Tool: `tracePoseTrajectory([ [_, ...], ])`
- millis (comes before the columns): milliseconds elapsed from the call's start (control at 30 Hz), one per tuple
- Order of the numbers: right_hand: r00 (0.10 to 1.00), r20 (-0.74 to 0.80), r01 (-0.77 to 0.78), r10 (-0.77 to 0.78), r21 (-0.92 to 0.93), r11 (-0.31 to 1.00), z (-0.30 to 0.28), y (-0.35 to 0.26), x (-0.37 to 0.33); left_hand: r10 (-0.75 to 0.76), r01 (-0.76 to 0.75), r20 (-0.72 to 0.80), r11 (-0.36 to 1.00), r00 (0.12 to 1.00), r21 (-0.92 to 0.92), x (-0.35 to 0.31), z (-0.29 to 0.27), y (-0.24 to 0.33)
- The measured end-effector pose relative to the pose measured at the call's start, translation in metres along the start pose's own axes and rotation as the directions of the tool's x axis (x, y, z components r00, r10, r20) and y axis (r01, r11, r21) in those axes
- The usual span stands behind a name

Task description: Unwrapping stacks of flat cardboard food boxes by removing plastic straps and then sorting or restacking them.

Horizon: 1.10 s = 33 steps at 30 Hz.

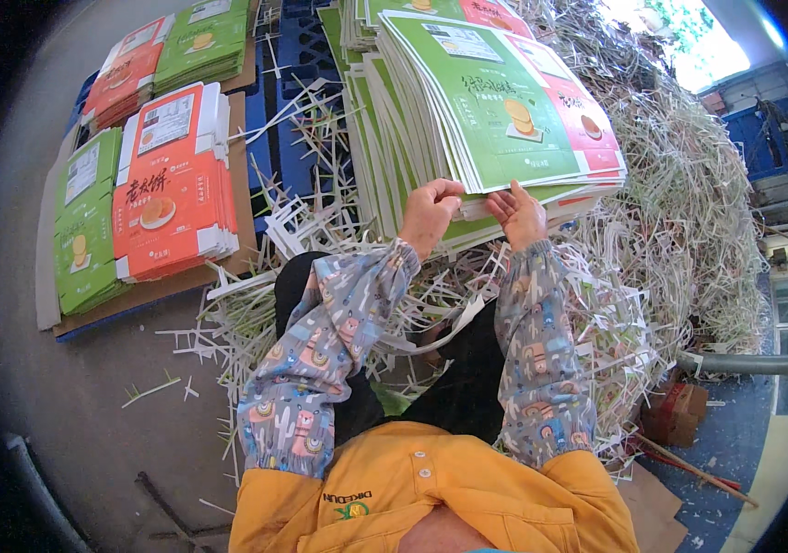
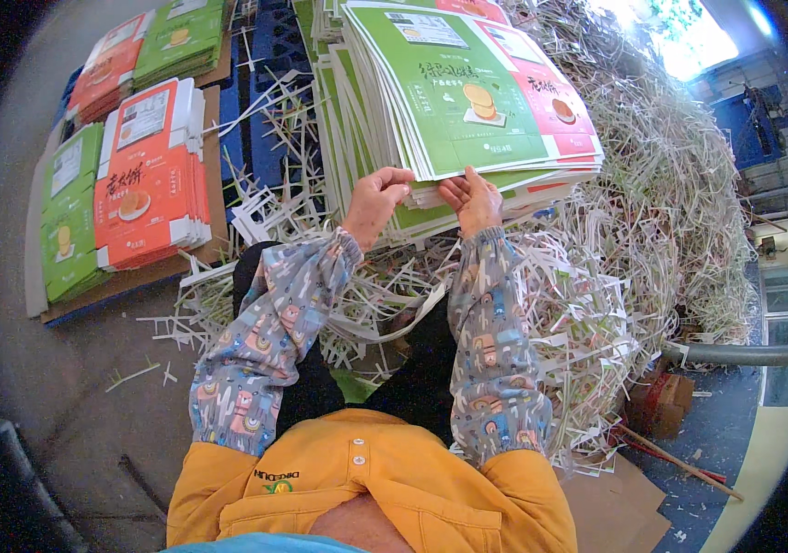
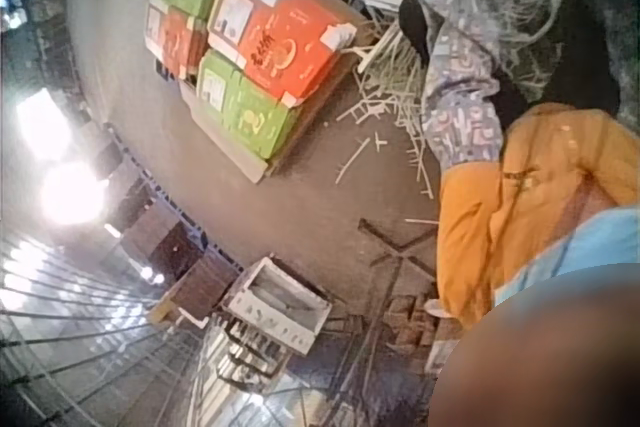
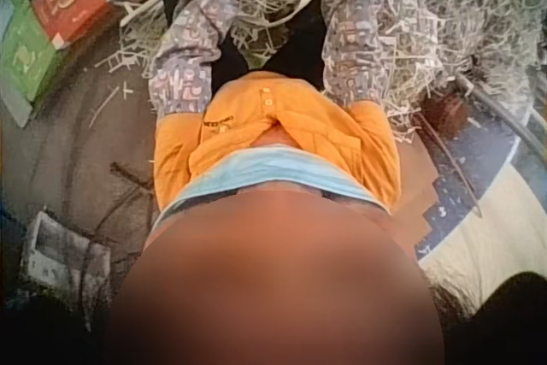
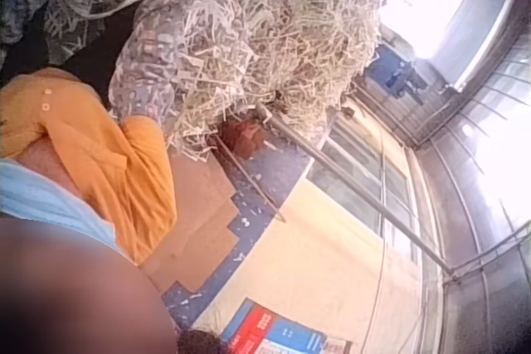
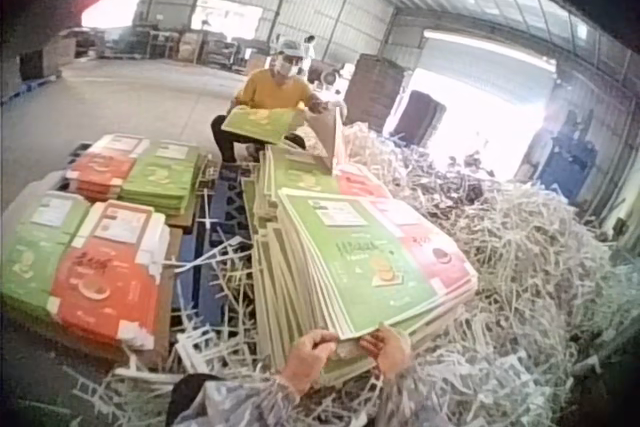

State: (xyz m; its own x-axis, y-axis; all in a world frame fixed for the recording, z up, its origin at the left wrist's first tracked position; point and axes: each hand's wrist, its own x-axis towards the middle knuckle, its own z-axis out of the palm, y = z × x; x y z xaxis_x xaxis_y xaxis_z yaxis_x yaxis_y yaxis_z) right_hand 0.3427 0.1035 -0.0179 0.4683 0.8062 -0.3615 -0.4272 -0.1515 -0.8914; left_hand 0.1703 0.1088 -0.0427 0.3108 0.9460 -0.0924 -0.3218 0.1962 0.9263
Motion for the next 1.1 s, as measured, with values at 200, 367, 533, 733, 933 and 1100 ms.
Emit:
tracePoseTrajectory([
  [200,0.999,-0.028,-0.025,0.030,0.157,0.987,0.005,-0.008,0.003,0.223,-0.219,-0.023,0.968,0.974,0.119,0.001,0.004,-0.010],
  [367,0.999,0.015,-0.049,0.047,0.167,0.985,0.006,-0.014,0.008,0.227,-0.221,-0.025,0.965,0.974,0.141,0.003,-0.001,-0.012],
  [533,0.997,-0.032,-0.067,0.071,0.126,0.990,0.017,-0.028,0.014,0.118,-0.112,-0.116,0.992,0.986,0.053,0.006,-0.008,-0.008],
  [733,0.944,0.097,0.294,-0.316,0.189,0.937,0.036,-0.114,-0.031,0.012,-0.050,-0.194,0.980,0.981,-0.191,0.005,-0.021,0.006],
  [933,0.969,0.080,0.225,-0.235,0.113,0.968,-0.016,-0.001,-0.139,-0.185,0.050,-0.182,0.821,0.966,-0.569,-0.007,-0.025,0.021],
  [1100,0.997,0.061,0.025,-0.042,0.261,0.965,-0.035,0.059,-0.149,-0.093,-0.010,-0.115,0.736,0.989,-0.677,-0.027,-0.007,0.012],
])
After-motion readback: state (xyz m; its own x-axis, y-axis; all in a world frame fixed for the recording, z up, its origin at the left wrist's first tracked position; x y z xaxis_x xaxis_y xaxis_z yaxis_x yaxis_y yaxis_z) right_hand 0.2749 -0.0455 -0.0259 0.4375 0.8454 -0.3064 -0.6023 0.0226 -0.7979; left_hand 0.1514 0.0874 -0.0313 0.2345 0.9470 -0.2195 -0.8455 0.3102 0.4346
